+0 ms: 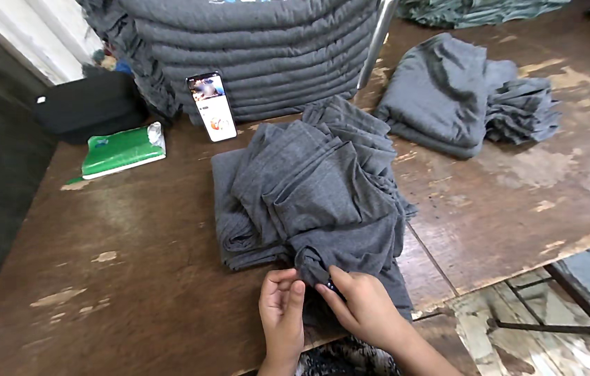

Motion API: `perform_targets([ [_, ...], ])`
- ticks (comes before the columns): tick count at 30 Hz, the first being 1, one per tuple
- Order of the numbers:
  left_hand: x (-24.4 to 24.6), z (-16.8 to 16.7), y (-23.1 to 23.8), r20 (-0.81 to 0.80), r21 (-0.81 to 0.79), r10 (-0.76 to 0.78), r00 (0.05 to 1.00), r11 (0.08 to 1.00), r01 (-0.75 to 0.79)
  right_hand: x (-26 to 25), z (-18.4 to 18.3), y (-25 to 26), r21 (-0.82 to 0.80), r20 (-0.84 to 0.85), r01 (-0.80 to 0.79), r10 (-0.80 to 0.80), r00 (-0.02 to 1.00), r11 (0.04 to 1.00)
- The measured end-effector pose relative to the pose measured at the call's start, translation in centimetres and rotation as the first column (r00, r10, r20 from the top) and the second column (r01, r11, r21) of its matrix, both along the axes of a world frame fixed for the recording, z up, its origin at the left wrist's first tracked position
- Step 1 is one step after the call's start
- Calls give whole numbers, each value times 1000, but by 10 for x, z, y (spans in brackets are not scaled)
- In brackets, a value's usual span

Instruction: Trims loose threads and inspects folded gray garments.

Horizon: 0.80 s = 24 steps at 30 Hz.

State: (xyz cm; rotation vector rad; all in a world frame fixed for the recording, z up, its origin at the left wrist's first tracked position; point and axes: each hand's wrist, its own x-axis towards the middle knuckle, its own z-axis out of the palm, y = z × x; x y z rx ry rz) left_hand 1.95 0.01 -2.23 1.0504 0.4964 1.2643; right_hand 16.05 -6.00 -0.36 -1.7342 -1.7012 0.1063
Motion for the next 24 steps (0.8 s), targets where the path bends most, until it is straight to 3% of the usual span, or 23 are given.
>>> perform_targets([
  [4, 3, 6, 0, 76, -67, -38, 996, 997, 43, 2, -4, -1, 21, -43, -20, 21, 999, 1000],
  [8, 7, 6, 0, -56, -77, 92, 994, 992, -96, 7, -7, -7, 3, -154, -35, 35, 987, 999],
  [11, 9, 5, 0, -34, -105, 147, 989, 983, -150, 8, -11, -9, 11, -146, -39, 40, 988, 999],
  [14, 7, 5, 0, 45, -144, 115, 992, 984, -107, 8, -12, -9, 28, -93, -47, 49, 994, 999],
  [24, 2, -1, 0, 28, 107, 31, 999, 994, -34, -7, -5, 0, 76, 0, 14, -14, 1000, 997],
])
